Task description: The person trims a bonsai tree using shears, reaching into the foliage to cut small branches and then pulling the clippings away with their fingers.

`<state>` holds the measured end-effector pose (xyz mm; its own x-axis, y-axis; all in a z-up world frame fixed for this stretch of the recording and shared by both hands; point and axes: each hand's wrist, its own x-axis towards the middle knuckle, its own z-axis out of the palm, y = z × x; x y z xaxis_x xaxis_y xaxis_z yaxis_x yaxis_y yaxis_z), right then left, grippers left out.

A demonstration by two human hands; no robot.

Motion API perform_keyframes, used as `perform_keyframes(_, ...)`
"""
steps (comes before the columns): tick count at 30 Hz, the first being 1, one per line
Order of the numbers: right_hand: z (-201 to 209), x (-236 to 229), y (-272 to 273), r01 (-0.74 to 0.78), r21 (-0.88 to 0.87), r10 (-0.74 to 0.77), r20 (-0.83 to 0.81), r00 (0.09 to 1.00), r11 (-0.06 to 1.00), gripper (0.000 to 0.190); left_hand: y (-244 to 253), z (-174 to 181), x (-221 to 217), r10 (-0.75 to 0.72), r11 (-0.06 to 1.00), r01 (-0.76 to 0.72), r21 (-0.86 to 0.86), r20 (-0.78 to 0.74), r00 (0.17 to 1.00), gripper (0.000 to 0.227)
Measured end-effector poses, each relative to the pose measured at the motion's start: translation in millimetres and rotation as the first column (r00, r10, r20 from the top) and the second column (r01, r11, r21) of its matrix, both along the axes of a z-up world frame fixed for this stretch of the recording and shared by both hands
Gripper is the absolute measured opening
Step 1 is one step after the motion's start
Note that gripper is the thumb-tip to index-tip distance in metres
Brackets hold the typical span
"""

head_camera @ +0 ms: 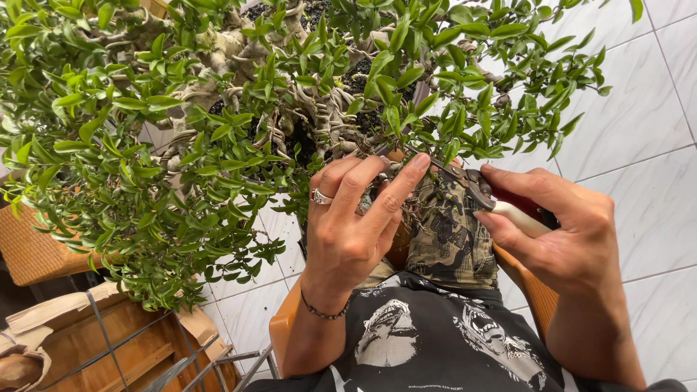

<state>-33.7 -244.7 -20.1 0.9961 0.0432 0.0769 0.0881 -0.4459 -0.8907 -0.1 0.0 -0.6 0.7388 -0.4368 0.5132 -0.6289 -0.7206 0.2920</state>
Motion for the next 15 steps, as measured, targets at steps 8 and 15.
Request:
perform_keyframes(8, -1.5, -3.6, 0.3, 0.026, 0.025, -0.027, 0.025, 0.999, 0.999, 0.043, -1.7, 1.1, 1.0, 0.000, 1.000, 0.000, -0.006, 0.020, 1.000, 0.032)
perform_keyframes(15, 5.0, 3.7, -9.4, -0.046, -0.089, 0.057, 0.119, 0.991, 0.995, 0.046, -1.7, 0.7, 1.2, 0.002, 1.000, -0.001, -0.017, 0.040, 0.999, 0.031)
